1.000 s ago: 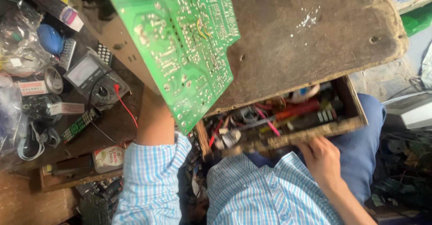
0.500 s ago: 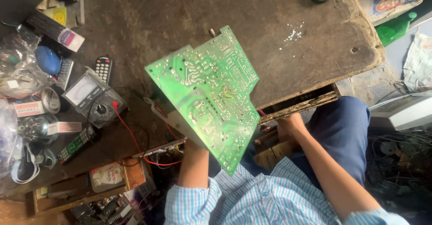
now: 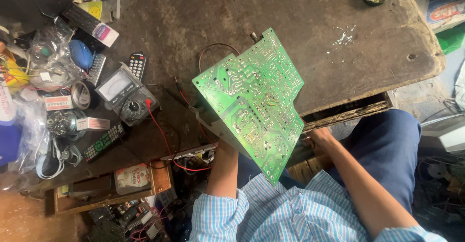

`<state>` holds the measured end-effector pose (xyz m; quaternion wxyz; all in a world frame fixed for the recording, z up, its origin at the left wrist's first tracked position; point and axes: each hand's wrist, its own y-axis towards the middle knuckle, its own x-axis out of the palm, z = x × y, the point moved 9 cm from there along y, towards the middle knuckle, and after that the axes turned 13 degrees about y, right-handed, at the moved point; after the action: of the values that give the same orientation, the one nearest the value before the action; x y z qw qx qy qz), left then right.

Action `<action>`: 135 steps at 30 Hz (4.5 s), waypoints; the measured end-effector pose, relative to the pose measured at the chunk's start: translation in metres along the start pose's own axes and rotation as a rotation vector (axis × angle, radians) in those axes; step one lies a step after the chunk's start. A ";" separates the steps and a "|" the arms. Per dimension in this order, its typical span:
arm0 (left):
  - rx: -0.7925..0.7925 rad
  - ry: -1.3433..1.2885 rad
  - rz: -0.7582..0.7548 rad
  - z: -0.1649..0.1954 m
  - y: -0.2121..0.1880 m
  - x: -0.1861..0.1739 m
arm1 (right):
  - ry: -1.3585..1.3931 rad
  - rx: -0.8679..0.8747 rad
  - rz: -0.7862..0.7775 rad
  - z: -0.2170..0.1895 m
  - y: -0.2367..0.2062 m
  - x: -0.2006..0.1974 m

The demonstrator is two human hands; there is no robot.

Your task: The person uses a soldering iron to reflow solder joints on a green circuit board, then flips the board and uses a screwdriver to probe and adjust components on the opposite side. The person also handles wires and a multimeter on the workbench.

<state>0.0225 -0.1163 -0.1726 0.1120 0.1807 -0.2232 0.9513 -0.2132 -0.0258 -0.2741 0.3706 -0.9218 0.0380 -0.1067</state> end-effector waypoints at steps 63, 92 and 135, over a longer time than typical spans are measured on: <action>-0.268 -0.296 -0.284 -0.035 0.064 0.066 | -0.759 -0.782 0.698 -0.305 -0.191 -0.132; -0.209 -0.233 -0.122 -0.019 0.029 -0.028 | -0.323 -0.845 0.130 -0.163 -0.214 -0.032; -0.168 -0.240 -0.145 -0.013 0.025 -0.027 | -0.085 -0.486 -0.102 -0.137 -0.182 -0.016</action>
<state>0.0364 -0.1356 -0.2033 0.1678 0.2985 -0.3000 0.8904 -0.2617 0.0153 -0.0547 0.1334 -0.9883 0.0005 -0.0741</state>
